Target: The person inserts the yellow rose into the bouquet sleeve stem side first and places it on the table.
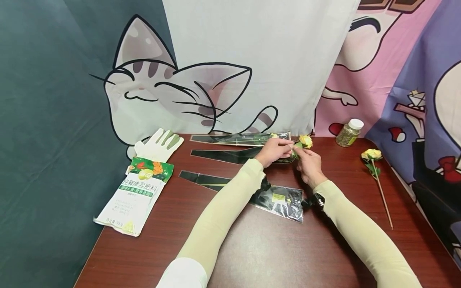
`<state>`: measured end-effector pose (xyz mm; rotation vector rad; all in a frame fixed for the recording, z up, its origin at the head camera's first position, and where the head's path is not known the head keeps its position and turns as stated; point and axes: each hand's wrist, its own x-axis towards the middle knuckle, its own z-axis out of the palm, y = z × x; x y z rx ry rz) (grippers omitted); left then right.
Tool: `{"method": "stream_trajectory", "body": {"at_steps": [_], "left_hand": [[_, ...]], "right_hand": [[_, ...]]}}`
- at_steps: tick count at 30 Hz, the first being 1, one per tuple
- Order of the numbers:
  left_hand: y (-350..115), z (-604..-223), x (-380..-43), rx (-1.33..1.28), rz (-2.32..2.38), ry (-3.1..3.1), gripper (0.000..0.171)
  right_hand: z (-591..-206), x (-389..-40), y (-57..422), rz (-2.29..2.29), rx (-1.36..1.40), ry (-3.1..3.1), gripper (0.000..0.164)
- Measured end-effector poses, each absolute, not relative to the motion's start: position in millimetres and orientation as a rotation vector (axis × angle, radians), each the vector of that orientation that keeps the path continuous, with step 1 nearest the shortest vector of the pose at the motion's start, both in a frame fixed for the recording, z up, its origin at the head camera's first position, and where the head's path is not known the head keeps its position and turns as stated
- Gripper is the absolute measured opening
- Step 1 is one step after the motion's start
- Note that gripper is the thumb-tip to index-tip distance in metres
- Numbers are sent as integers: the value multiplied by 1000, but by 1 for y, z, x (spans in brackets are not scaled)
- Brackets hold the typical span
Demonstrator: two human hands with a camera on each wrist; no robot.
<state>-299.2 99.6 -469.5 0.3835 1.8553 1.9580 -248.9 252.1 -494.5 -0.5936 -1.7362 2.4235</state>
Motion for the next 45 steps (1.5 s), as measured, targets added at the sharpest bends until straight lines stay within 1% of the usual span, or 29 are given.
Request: {"method": "stream_trajectory", "body": {"at_steps": [2, 7, 10, 12, 17, 23, 32, 37, 40, 45], "left_hand": [[99, -470, -299, 385, 1960, 1849, 30], [97, -471, -299, 377, 1974, 1839, 30], [95, -471, -299, 376, 1977, 1839, 30], [94, -470, -299, 382, 1971, 1845, 30], [92, -469, -299, 389, 1966, 1846, 30], [92, -469, -300, 366, 1971, 1840, 29], [91, -472, -301, 379, 1967, 1827, 35], [90, -471, -300, 389, 1977, 1855, 33], [89, -471, -301, 386, 1982, 1863, 32], [87, -471, -301, 377, 1977, 1881, 34]], "right_hand": [[-495, -247, 254, 2482, -555, -1700, 23], [-490, -242, 259, 2696, -407, -1599, 25], [-488, -241, 263, 2782, -363, -1581, 33], [-488, -242, 266, 2792, -358, -1577, 36], [-489, -245, 274, 2752, -310, -1563, 24], [-493, -243, 278, 2741, -244, -1595, 29], [-504, -238, 282, 2793, -74, -1584, 13], [-506, -238, 277, 2784, -29, -1655, 7], [-505, -239, 274, 2771, -40, -1695, 6], [-502, -241, 274, 2732, -115, -1809, 12]]}}
